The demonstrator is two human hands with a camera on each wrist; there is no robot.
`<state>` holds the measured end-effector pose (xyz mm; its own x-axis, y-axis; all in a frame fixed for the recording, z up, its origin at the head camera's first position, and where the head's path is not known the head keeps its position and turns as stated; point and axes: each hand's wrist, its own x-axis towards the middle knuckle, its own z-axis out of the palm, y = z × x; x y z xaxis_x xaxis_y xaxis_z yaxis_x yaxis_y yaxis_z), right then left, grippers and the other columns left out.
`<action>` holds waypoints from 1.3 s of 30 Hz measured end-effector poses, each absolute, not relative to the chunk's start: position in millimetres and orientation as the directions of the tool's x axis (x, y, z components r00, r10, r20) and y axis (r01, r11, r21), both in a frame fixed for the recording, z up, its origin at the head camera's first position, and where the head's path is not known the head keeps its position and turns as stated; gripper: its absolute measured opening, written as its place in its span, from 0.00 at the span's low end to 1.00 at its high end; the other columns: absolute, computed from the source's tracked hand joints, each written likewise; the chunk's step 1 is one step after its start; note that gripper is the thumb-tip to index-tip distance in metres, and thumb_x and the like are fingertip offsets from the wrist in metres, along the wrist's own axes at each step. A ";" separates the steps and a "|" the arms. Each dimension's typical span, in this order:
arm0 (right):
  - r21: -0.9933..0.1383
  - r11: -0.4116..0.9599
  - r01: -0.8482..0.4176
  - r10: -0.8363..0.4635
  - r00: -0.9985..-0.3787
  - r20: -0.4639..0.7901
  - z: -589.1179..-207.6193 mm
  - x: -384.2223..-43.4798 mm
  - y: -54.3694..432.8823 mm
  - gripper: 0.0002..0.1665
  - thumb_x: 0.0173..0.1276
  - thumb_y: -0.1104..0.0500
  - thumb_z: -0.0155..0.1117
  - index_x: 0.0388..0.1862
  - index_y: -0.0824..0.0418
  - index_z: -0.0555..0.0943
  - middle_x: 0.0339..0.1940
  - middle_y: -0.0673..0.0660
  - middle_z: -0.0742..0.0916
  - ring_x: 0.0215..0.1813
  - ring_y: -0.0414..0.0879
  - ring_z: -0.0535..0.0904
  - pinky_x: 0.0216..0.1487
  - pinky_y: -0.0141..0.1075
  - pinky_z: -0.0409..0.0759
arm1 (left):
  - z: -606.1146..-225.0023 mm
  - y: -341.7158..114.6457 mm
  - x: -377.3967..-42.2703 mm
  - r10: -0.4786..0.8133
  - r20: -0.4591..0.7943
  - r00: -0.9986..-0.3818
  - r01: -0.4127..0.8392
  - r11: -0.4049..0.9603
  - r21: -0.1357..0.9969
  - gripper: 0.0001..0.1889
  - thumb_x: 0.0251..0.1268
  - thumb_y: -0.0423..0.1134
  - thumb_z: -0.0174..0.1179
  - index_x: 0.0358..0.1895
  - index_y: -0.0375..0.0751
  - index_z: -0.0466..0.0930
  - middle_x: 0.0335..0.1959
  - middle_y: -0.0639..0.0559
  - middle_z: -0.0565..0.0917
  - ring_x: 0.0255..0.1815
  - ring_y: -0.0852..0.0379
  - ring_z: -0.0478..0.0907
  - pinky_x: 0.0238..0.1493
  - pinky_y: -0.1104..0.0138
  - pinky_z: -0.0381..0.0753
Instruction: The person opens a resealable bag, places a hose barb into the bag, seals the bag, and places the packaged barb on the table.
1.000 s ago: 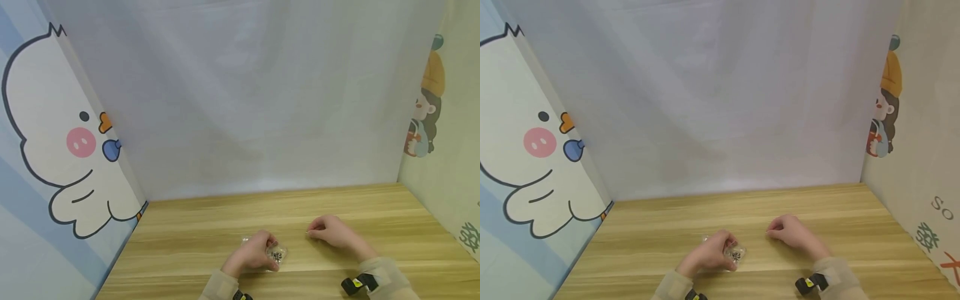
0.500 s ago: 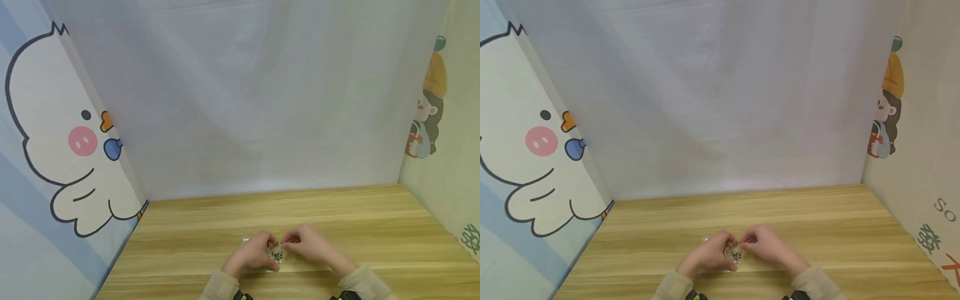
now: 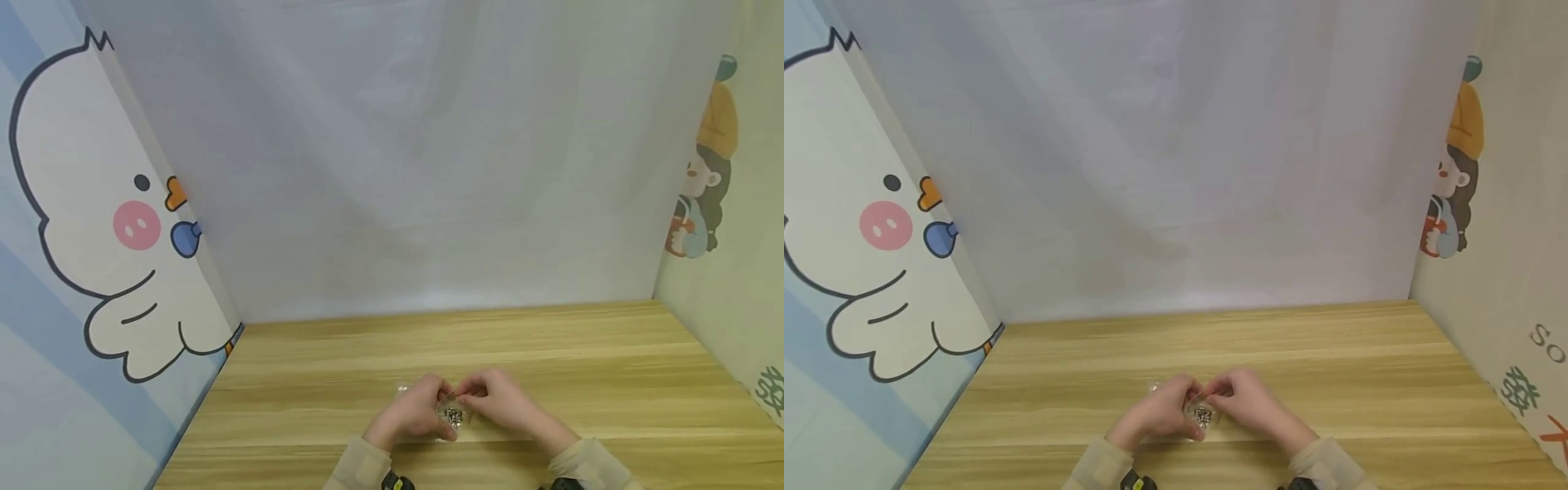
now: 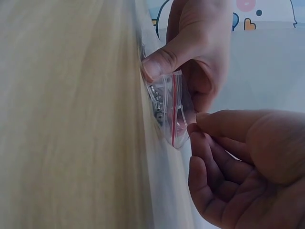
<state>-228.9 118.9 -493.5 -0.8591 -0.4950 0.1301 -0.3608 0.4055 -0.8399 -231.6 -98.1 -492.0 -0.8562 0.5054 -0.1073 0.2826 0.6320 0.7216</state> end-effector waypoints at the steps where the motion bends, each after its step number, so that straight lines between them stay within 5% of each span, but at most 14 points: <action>1: -0.839 0.404 -0.365 -0.500 -0.856 0.132 -493.5 -229.3 119.3 0.05 0.72 0.65 0.72 0.44 0.66 0.90 0.38 0.53 0.91 0.39 0.41 0.86 0.41 0.32 0.83 | -491.9 -98.1 -231.8 0.507 -0.108 -0.855 0.284 0.633 0.721 0.32 0.46 0.34 0.87 0.55 0.38 0.80 0.46 0.53 0.79 0.45 0.60 0.76 0.53 0.62 0.79; 13: -0.827 0.392 -0.402 -0.659 -0.750 0.052 -495.1 -219.0 134.3 0.07 0.68 0.66 0.73 0.44 0.60 0.90 0.34 0.45 0.89 0.37 0.35 0.82 0.41 0.32 0.82 | -493.4 -96.6 -230.7 0.512 -0.096 -0.854 0.299 0.632 0.715 0.31 0.46 0.35 0.87 0.55 0.39 0.82 0.48 0.54 0.80 0.47 0.60 0.76 0.55 0.62 0.80; 21: -0.828 0.363 -0.428 -0.707 -0.705 0.054 -499.0 -214.8 130.4 0.05 0.72 0.61 0.74 0.45 0.55 0.90 0.34 0.44 0.90 0.37 0.34 0.82 0.40 0.32 0.82 | -493.9 -100.2 -230.0 0.506 -0.096 -0.857 0.282 0.617 0.735 0.32 0.44 0.33 0.87 0.54 0.39 0.82 0.45 0.55 0.80 0.42 0.62 0.75 0.49 0.66 0.79; 39: -0.798 0.437 -0.414 -0.610 -0.789 0.075 -497.4 -211.4 124.1 0.04 0.69 0.57 0.77 0.33 0.55 0.92 0.28 0.42 0.89 0.29 0.35 0.79 0.33 0.32 0.80 | -487.1 -107.4 -235.0 0.533 -0.115 -0.839 0.238 0.548 0.802 0.33 0.48 0.24 0.82 0.60 0.35 0.78 0.41 0.51 0.79 0.38 0.59 0.75 0.42 0.68 0.79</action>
